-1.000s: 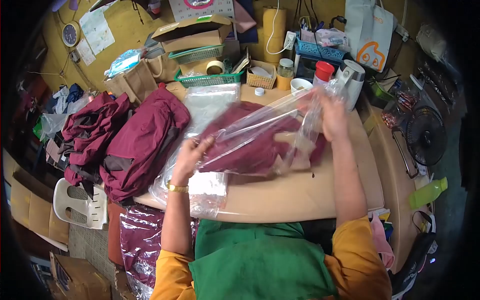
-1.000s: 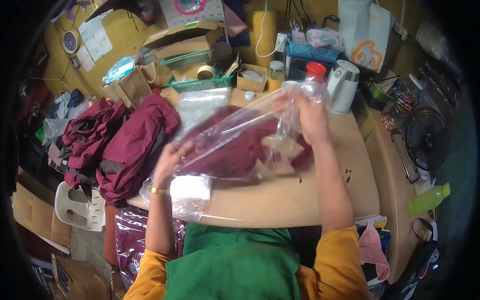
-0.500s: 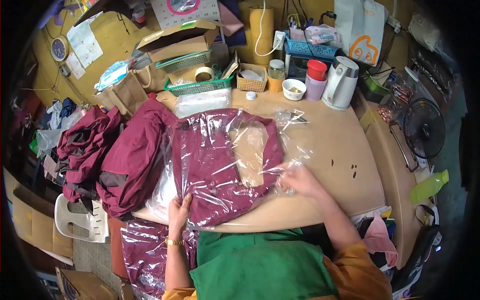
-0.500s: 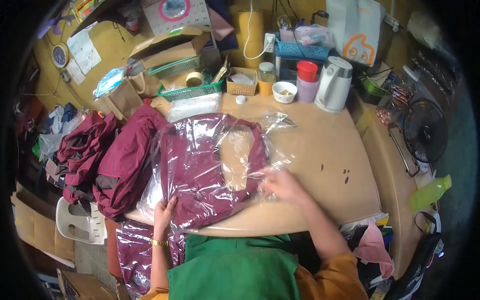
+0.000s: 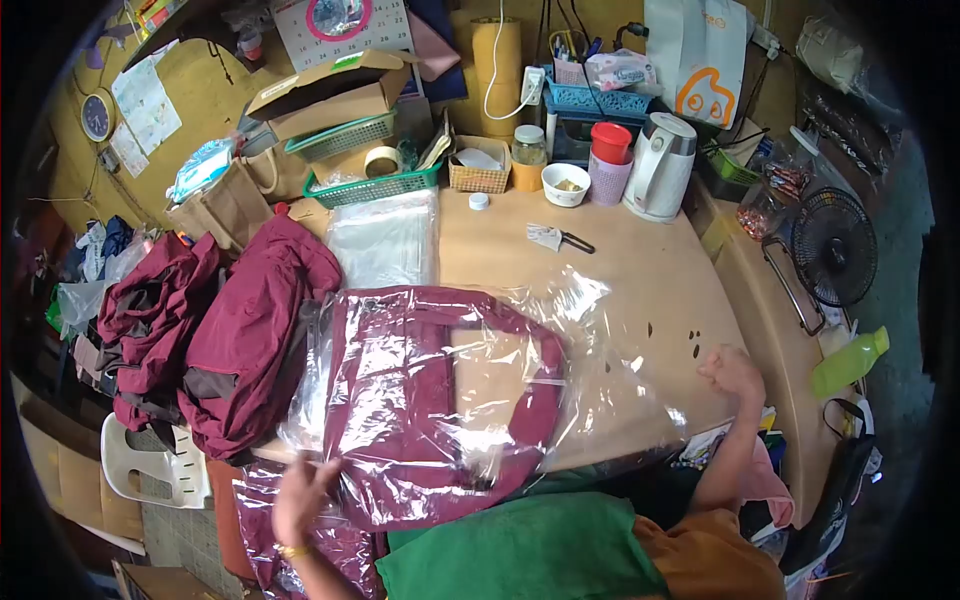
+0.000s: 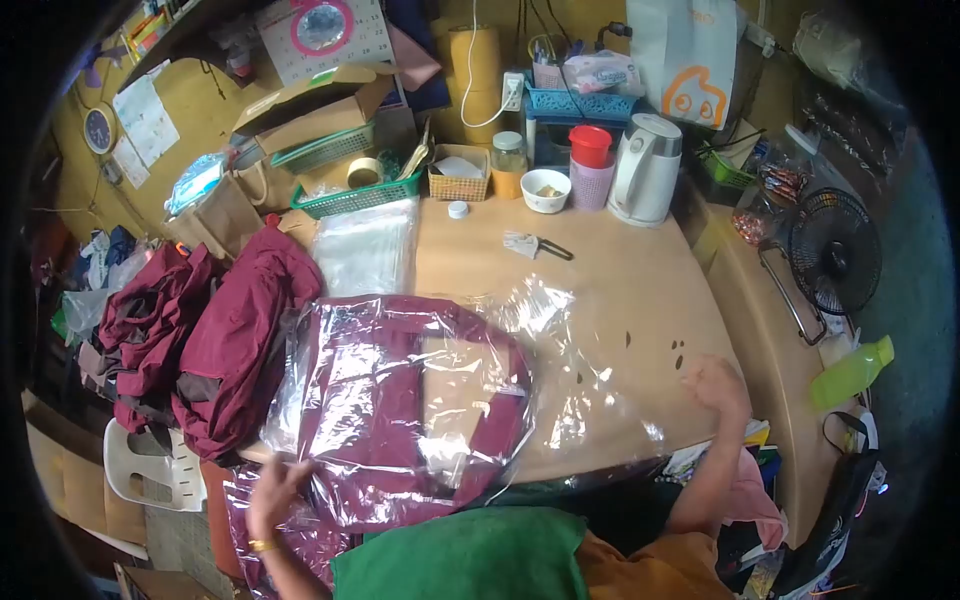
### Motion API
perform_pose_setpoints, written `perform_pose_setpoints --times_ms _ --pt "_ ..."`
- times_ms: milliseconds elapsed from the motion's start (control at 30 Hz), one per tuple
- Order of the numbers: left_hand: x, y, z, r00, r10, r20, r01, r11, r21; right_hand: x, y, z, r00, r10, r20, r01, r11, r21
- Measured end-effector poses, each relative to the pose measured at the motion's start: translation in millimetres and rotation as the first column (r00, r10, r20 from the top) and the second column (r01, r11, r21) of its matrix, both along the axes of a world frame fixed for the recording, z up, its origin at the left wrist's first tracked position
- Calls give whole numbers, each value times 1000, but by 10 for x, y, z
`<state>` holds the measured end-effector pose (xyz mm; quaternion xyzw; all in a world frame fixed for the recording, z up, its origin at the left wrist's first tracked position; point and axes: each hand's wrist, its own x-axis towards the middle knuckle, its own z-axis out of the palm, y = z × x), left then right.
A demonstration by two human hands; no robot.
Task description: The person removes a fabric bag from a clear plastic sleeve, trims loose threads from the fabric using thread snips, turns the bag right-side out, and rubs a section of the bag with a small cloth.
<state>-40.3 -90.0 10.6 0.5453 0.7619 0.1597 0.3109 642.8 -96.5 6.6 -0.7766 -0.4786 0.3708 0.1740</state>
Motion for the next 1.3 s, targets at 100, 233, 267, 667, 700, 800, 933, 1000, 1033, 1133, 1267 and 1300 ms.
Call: perform_pose_setpoints --times_ms 100,233,267,667,700,800,933,1000,1033,1133,1267,1300 --pt "336 165 749 839 -30 -544 297 863 410 -63 130 170 938 1 347 -82 972 220" --pt "852 1172 695 750 -460 -475 579 804 137 -737 1194 -115 850 108 516 -374 814 444" --pt "889 1502 304 744 -378 -551 632 668 394 -1051 1396 -73 827 177 534 -483 709 514" --pt "584 2462 -243 845 -404 -349 528 732 431 -788 1630 -228 959 -254 -124 282 863 419" --pt "582 2525 -227 803 -478 -355 595 667 448 -947 1599 -226 950 -246 -192 298 899 320" --pt "668 2772 -299 868 -474 149 316 758 570 -1173 1552 -387 997 -38 -70 58 948 314" --pt "483 2716 -105 765 -303 568 180 948 264 -825 1558 -617 950 -267 161 144 834 533" --pt "492 2669 -36 676 -251 693 152 968 201 -789 1545 -596 927 -342 155 213 819 533" --pt "504 2647 -6 569 -191 800 138 981 135 -776 1559 -622 928 -340 154 212 819 533" --pt "521 2706 -143 557 -123 822 21 991 134 -697 1619 -823 932 -345 111 216 775 593" --pt "530 2781 -347 653 -188 733 -33 960 277 -707 1545 -634 952 -214 -221 306 726 616" --pt "524 2817 -357 655 -249 713 -47 929 368 -746 1454 -430 809 -131 -572 437 785 438"
